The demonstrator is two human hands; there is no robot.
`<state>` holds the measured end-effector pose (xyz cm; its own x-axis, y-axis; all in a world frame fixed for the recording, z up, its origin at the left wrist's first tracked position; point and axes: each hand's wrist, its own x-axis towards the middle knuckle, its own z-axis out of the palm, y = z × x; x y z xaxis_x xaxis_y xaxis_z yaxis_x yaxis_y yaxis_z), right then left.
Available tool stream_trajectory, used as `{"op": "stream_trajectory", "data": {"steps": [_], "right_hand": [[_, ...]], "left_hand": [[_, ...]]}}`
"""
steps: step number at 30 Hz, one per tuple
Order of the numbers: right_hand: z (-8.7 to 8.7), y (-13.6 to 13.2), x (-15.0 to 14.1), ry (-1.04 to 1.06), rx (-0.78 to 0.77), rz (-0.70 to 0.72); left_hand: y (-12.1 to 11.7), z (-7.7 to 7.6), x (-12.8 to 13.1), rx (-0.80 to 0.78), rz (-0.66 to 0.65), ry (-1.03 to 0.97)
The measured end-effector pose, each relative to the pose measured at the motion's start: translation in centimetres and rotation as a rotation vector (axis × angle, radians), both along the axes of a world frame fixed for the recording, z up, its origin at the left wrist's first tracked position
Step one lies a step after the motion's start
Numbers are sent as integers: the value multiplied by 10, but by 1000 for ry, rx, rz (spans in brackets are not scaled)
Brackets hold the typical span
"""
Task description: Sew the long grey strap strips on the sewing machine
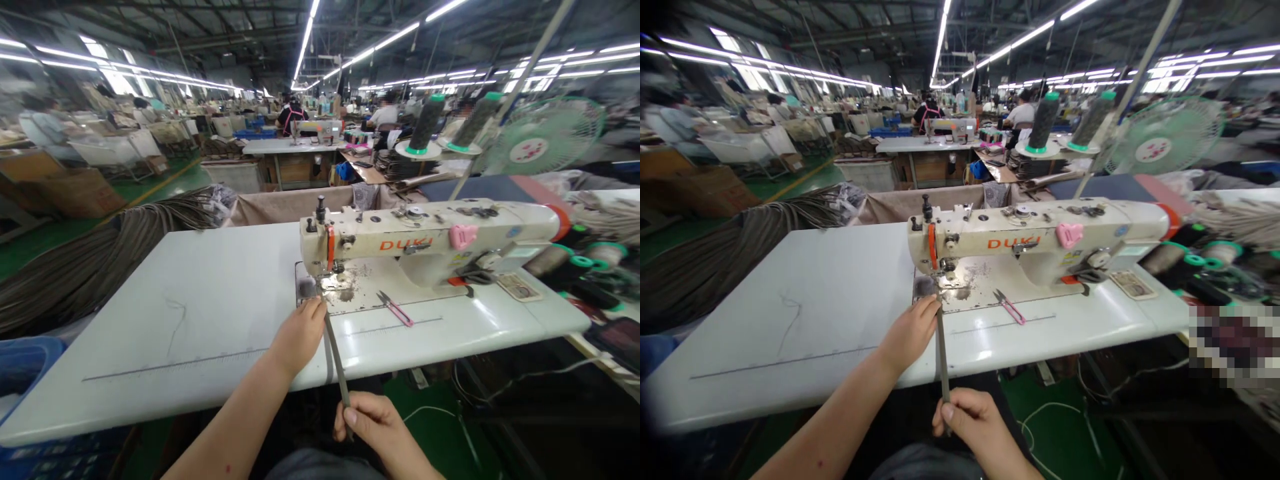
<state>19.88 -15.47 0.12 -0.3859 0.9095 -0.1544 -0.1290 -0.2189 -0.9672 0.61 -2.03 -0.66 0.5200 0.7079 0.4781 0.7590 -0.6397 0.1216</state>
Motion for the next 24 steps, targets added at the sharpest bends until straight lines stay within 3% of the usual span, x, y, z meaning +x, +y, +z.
{"op": "stream_trajectory", "data": {"steps": [6, 12, 24], "right_hand": [[12, -1, -3, -63, 88, -127], [4, 0, -12, 197, -128, -134], [-6, -6, -7, 232, -158, -118]], "left_hand": [[0, -8, -4, 93, -55, 20], [5, -13, -9, 135, -122, 44], [5, -12, -10, 246, -109, 187]]}}
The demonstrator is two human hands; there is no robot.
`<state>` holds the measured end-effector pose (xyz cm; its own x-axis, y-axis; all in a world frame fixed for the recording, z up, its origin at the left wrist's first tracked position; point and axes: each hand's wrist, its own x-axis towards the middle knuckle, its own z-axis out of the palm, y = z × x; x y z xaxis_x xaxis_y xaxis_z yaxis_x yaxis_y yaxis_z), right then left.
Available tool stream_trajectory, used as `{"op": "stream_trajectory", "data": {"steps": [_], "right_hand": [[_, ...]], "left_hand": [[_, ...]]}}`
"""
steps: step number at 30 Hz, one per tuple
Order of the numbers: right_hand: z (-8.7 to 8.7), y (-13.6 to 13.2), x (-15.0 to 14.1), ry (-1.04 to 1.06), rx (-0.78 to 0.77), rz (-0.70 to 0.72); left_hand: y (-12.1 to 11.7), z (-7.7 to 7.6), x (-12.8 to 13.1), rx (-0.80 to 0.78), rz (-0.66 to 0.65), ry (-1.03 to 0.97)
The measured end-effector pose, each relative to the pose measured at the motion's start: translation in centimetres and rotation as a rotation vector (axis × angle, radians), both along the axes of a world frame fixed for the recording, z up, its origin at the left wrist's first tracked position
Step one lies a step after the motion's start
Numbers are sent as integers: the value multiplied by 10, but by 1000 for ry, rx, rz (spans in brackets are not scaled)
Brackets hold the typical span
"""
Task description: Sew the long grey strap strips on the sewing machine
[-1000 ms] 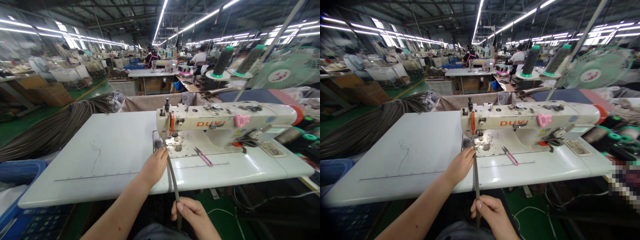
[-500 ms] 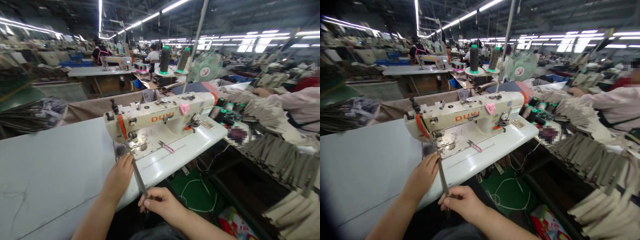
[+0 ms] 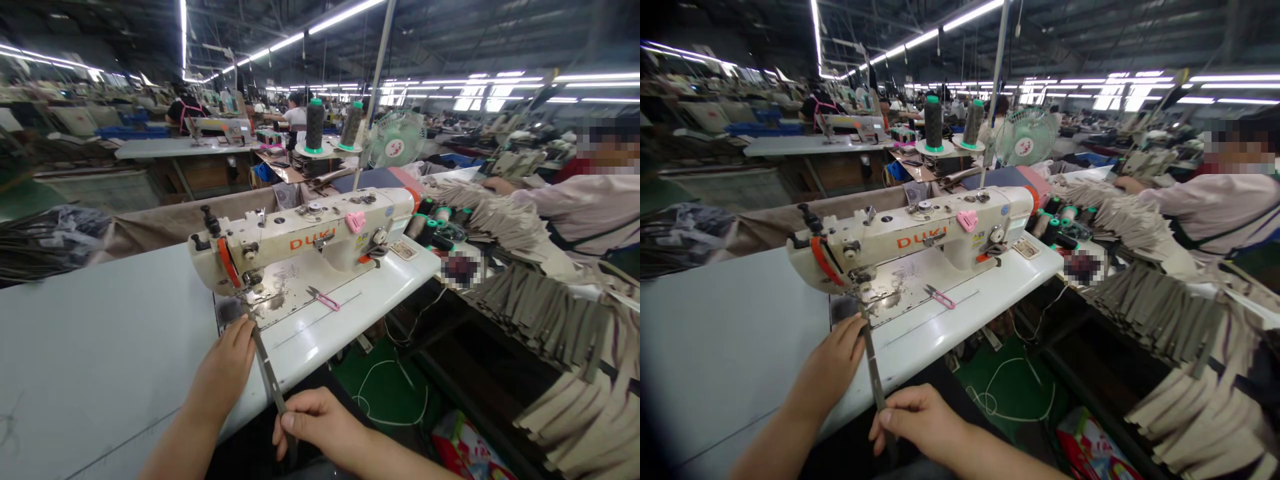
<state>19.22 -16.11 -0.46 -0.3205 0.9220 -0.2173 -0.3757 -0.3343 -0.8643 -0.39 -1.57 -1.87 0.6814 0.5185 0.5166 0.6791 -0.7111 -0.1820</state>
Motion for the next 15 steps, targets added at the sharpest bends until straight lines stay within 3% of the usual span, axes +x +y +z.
{"op": "stream_trajectory", "data": {"steps": [8, 15], "right_hand": [[0, 0, 1, -13, 4, -6], [9, 0, 6, -162, 46, 16]], "left_hand": [[1, -1, 1, -17, -7, -55], [-4, 5, 8, -162, 58, -156]]}}
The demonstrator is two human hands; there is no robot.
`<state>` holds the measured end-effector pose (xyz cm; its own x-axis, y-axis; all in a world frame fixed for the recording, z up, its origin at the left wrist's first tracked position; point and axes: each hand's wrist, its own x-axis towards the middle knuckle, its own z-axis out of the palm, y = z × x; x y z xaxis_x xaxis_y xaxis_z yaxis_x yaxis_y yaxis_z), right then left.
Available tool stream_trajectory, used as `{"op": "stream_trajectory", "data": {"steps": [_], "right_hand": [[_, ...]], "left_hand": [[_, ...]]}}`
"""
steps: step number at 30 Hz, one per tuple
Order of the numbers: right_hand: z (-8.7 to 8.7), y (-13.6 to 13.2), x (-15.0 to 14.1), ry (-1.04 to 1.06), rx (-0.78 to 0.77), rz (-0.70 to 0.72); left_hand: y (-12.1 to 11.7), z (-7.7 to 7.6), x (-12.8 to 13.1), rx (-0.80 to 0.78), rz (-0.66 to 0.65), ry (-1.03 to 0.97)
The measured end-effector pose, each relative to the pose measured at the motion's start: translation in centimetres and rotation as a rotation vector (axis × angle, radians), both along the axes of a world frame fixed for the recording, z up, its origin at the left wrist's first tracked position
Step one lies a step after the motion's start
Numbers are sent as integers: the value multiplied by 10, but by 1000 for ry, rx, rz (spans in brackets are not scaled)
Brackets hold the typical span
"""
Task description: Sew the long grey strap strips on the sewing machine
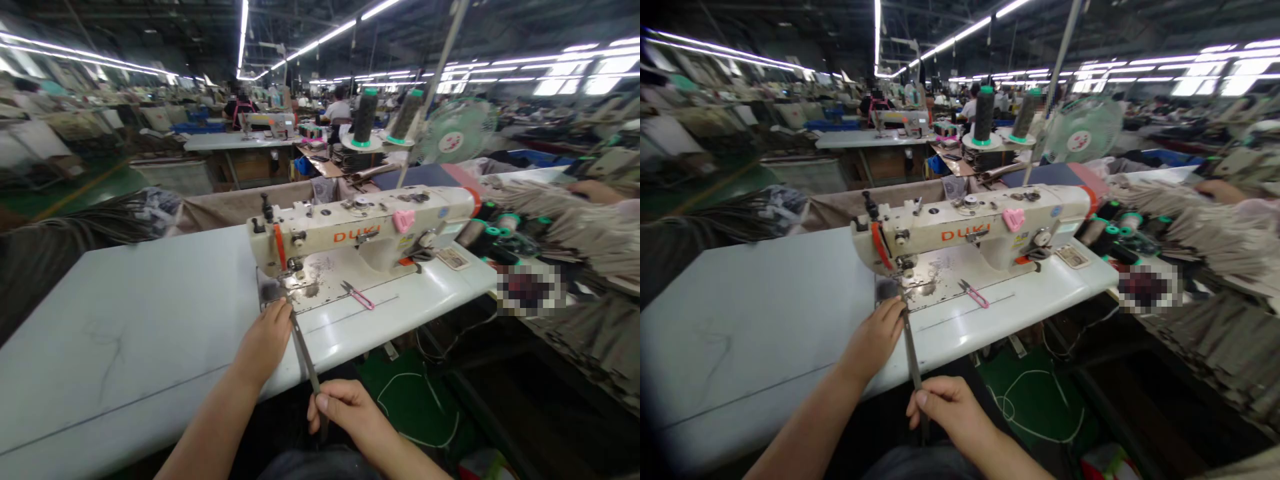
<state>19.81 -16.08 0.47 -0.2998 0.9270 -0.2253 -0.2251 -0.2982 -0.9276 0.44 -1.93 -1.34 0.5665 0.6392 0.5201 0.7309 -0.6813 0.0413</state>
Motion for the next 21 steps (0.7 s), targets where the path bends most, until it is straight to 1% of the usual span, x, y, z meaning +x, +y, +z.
{"op": "stream_trajectory", "data": {"steps": [4, 9, 17, 21], "right_hand": [[-1, 4, 2, -75, 43, 28], [-6, 5, 3, -119, 80, 83], [-17, 5, 4, -117, 112, 116], [-15, 6, 5, -93, 139, 153]], "left_hand": [[1, 2, 2, -72, 33, -37], [3, 5, 3, -158, 52, -37], [3, 5, 5, -154, 67, -38], [2, 1, 3, -153, 57, -33]]}}
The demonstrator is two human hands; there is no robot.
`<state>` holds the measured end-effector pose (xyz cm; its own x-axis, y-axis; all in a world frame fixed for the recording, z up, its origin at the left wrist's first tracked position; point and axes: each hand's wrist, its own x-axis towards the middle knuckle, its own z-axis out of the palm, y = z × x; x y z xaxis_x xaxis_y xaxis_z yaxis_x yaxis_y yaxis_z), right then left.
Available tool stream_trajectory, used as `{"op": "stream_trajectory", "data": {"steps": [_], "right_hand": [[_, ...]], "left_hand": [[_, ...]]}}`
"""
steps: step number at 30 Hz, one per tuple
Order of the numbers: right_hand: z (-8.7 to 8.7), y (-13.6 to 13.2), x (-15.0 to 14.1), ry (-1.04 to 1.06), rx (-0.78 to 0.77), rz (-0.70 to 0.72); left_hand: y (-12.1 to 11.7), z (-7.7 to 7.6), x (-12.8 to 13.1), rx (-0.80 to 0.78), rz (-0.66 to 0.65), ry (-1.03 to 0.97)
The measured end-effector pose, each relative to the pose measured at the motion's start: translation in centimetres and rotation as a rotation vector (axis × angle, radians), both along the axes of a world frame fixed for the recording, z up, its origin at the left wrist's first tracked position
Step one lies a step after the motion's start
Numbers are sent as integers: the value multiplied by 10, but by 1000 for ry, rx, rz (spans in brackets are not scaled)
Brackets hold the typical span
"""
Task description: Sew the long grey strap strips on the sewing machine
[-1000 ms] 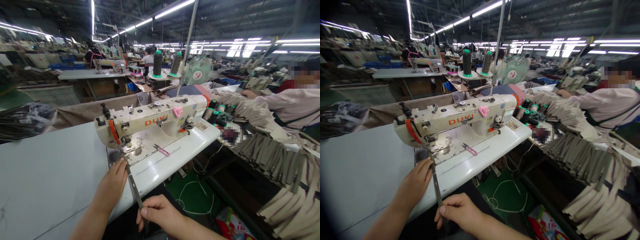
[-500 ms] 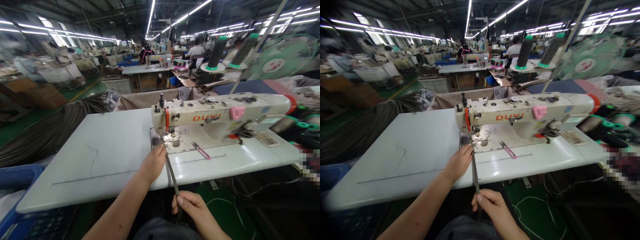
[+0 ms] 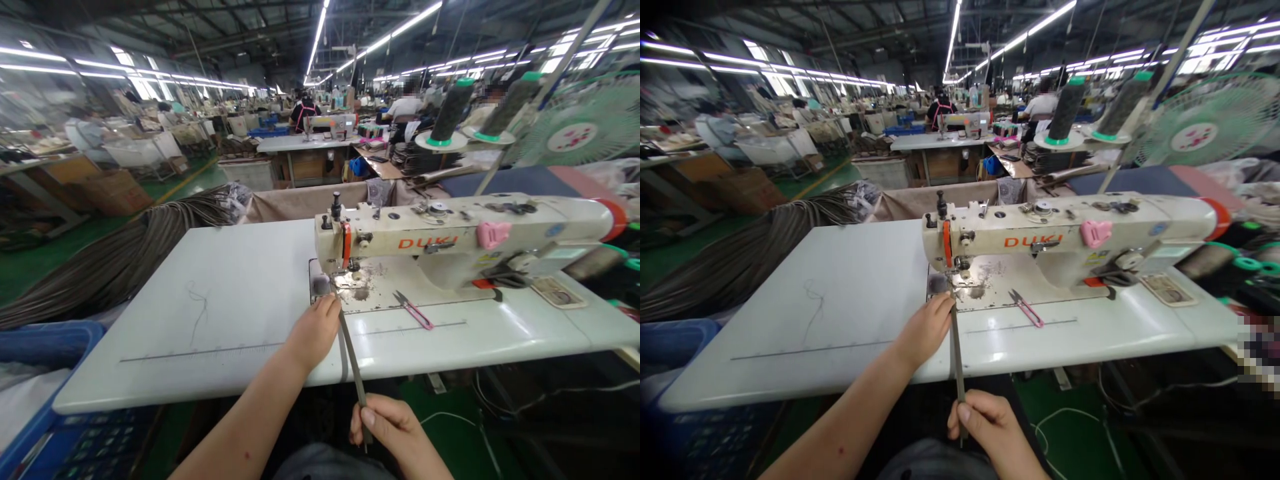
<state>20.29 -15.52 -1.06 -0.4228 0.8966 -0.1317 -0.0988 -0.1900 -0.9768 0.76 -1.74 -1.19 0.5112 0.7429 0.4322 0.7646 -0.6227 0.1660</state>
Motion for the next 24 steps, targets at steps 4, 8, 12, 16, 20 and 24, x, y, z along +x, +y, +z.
{"op": "stream_trajectory", "data": {"steps": [4, 8, 12, 16, 20, 24], "right_hand": [[8, 2, -1, -42, 75, -13], [14, 4, -5, -112, 97, -115], [15, 4, -10, -48, -71, -156], [17, 2, -11, 6, -130, -117], [23, -1, -9, -34, -78, -85], [27, -2, -7, -42, -63, -78]], "left_hand": [[0, 0, -1, 5, -9, 7], [-1, 4, -1, 8, -12, -19], [-3, 7, -1, -6, -4, -34], [-3, 7, -1, -15, -8, -24], [-2, 7, -1, 0, -9, -23], [-2, 7, -1, -1, -16, -23]]}}
